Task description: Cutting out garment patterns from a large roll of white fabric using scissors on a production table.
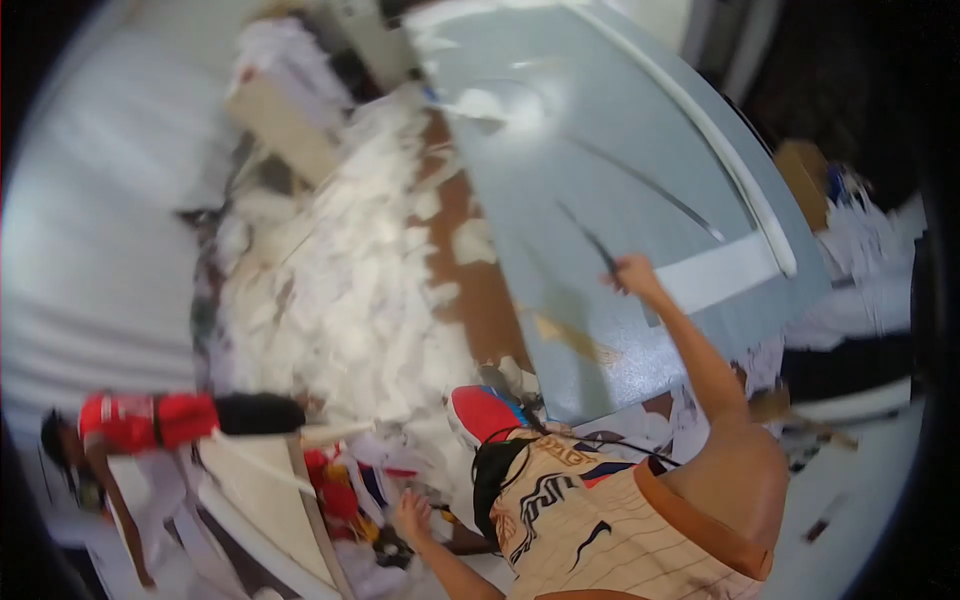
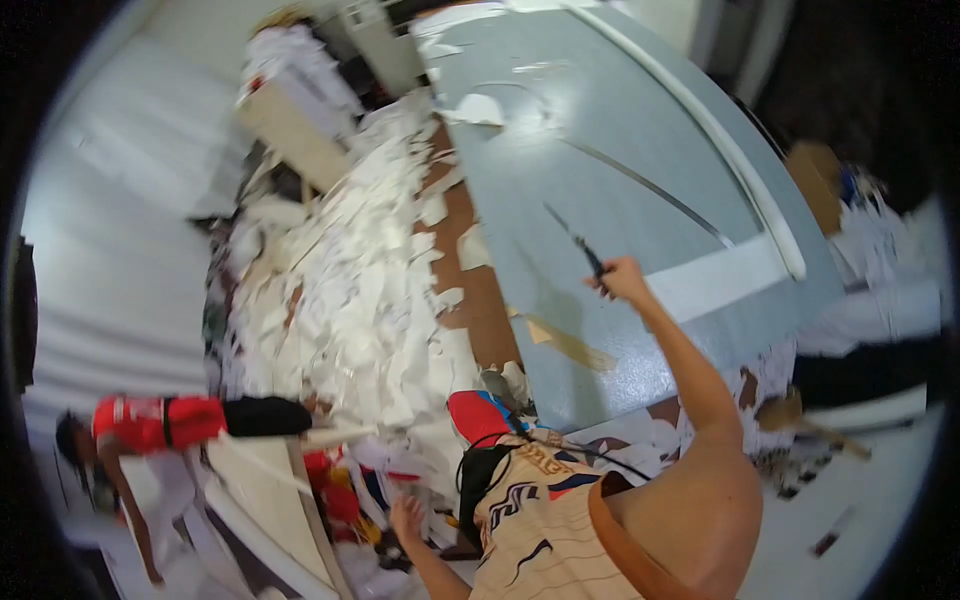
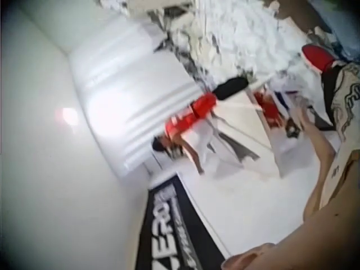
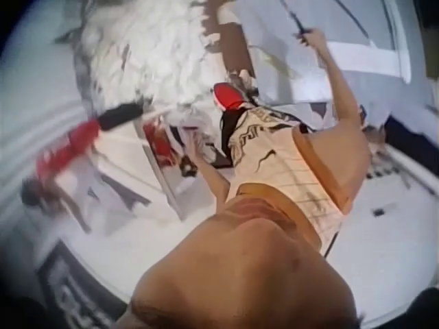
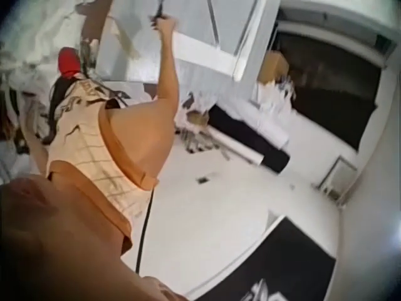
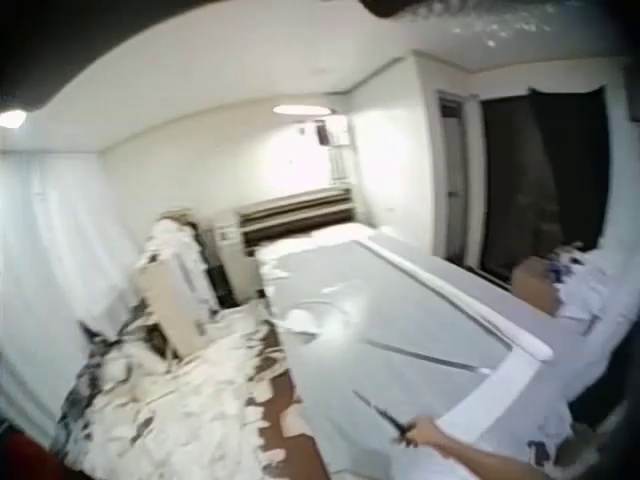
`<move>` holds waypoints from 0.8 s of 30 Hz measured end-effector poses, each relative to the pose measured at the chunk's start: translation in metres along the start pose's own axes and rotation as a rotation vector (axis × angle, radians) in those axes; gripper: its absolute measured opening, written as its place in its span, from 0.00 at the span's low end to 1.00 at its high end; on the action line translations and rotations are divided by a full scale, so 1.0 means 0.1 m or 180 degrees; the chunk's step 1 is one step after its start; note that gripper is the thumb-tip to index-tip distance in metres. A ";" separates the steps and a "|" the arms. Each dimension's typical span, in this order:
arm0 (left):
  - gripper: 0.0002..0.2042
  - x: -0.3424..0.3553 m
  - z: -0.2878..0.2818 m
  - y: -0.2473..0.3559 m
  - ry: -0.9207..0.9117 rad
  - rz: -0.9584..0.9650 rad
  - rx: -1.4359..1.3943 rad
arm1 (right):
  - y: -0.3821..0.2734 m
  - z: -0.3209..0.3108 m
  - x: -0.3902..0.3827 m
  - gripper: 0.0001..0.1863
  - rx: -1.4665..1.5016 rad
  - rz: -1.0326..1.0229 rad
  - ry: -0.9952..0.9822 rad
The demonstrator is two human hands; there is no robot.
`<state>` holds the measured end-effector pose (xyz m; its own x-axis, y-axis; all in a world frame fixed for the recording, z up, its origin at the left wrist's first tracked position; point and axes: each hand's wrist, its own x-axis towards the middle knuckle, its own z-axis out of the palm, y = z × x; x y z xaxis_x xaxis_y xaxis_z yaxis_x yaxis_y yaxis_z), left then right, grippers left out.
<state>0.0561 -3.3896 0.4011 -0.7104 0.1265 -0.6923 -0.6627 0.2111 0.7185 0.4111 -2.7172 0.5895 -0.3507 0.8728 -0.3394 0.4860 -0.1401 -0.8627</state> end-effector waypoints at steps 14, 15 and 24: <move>0.26 2.47 4.29 3.61 -0.1183 0.2079 0.2980 | 1.22 1.06 -0.15 0.23 -0.0180 0.2452 0.3983; 0.27 2.57 4.65 3.69 -0.1185 0.1964 0.2933 | 1.22 1.04 -0.05 0.24 -0.0185 0.2672 0.4094; 0.47 3.41 9.51 4.26 -0.2427 0.0616 0.2237 | 1.37 1.02 1.11 0.35 0.0594 0.2916 0.5659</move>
<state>-0.2431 -2.3346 0.4082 -0.2905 0.7425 -0.6035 -0.0942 0.6055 0.7903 0.3568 -2.6870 0.3952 0.9954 -0.0870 -0.0395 -0.0875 -0.6633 -0.7433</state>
